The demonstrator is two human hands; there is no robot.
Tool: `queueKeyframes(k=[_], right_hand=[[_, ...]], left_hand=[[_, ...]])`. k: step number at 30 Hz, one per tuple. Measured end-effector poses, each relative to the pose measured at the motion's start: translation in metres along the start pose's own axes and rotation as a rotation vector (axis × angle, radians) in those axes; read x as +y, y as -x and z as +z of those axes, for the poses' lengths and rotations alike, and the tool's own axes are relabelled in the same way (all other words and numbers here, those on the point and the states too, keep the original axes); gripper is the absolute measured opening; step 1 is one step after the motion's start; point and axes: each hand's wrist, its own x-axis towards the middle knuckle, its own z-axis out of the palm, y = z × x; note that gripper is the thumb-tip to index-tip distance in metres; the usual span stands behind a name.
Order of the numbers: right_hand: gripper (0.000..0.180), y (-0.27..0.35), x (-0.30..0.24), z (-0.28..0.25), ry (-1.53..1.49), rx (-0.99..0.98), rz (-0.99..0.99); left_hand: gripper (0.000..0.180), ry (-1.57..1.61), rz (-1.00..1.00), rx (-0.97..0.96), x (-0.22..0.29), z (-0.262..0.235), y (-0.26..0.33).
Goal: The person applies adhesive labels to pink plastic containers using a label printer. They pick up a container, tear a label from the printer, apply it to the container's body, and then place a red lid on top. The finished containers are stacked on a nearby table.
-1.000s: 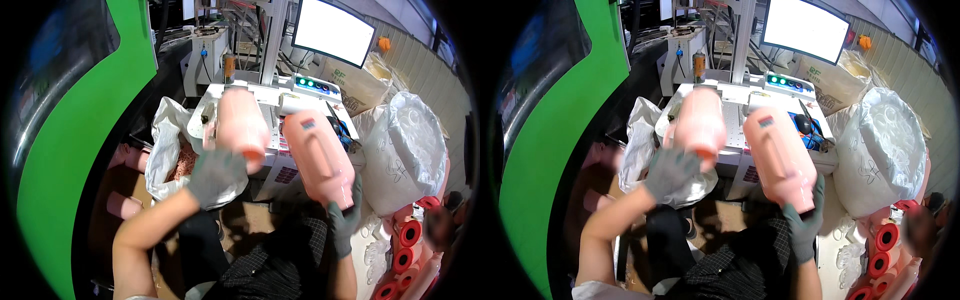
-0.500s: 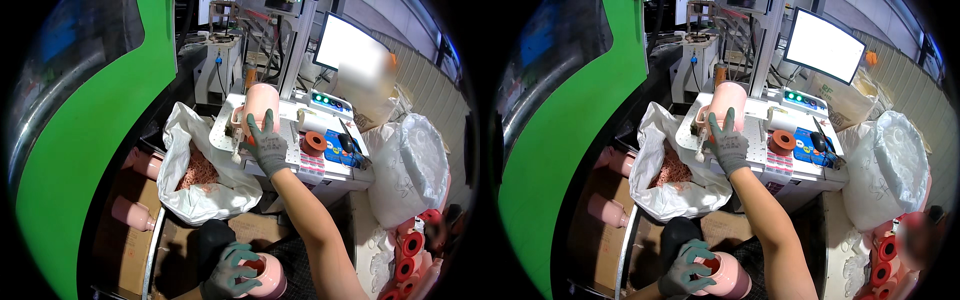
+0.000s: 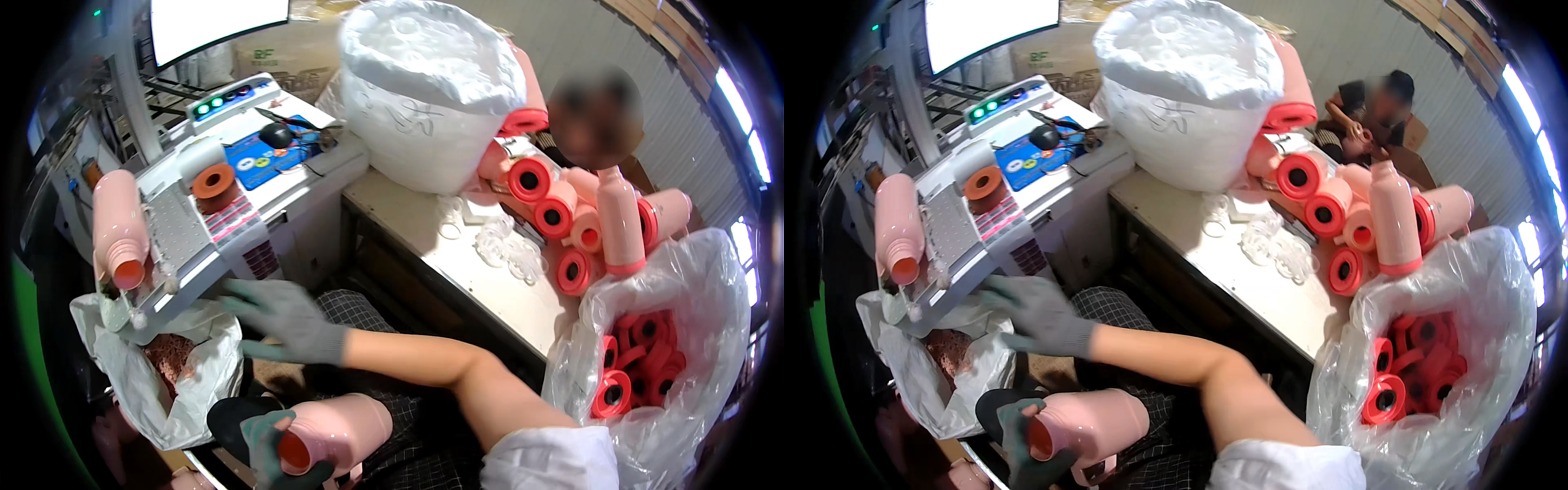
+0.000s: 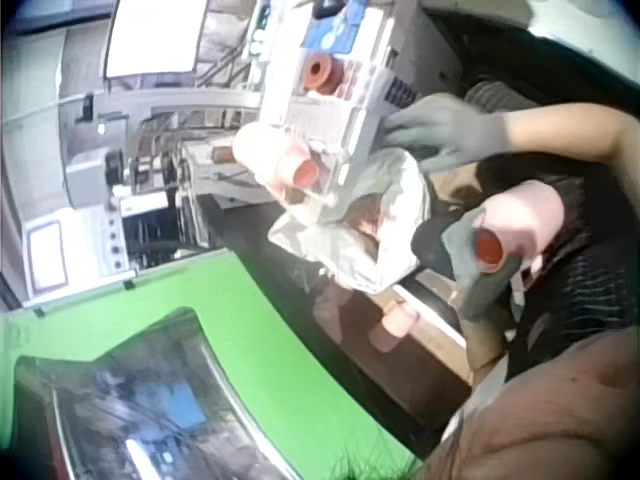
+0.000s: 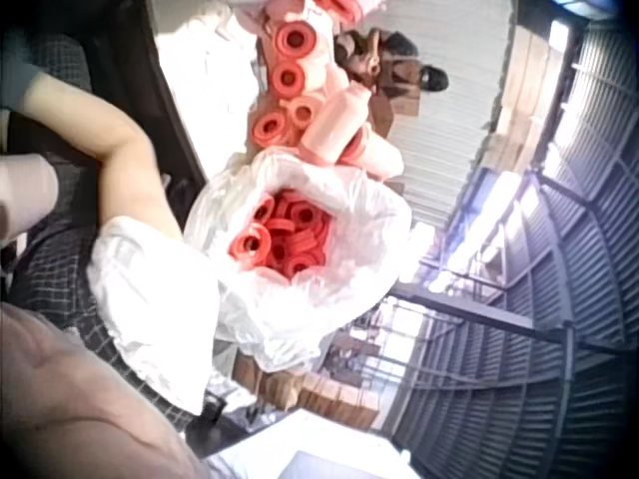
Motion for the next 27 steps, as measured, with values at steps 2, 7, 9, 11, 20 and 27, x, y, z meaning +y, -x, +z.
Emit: queueKeyframes(k=[2,7,9,11,20,27], right_hand=[[0.060,0.087,0.013,-0.075,0.134,-0.060,0.300],[0.021,0.257,-0.020,-0.257,0.632,0.315,0.892],[0.014,0.293,-0.057,-0.309,0.746,0.302,0.903],[0.011,0.294,-0.094,-0.361,0.955,0.306,0.812],[0.056,0.507,-0.181,-0.532,0.982,-0.040,1.656],[0.046,0.409,-0.186,-0.625,1.126,-0.471,1.789]], left_hand=[[0.056,0.003,-0.040,-0.172,0.001,-0.010,-0.010],[0.068,-0.050,-0.205,-0.124,-0.012,-0.007,-0.007],[0.066,-0.109,-0.294,0.080,-0.039,0.012,0.005],[0.062,-0.064,-0.318,0.202,-0.032,0.014,-0.011],[0.042,-0.400,0.199,0.265,-0.101,0.013,-0.050],[0.047,0.372,-0.268,0.488,-0.096,0.015,-0.025]])
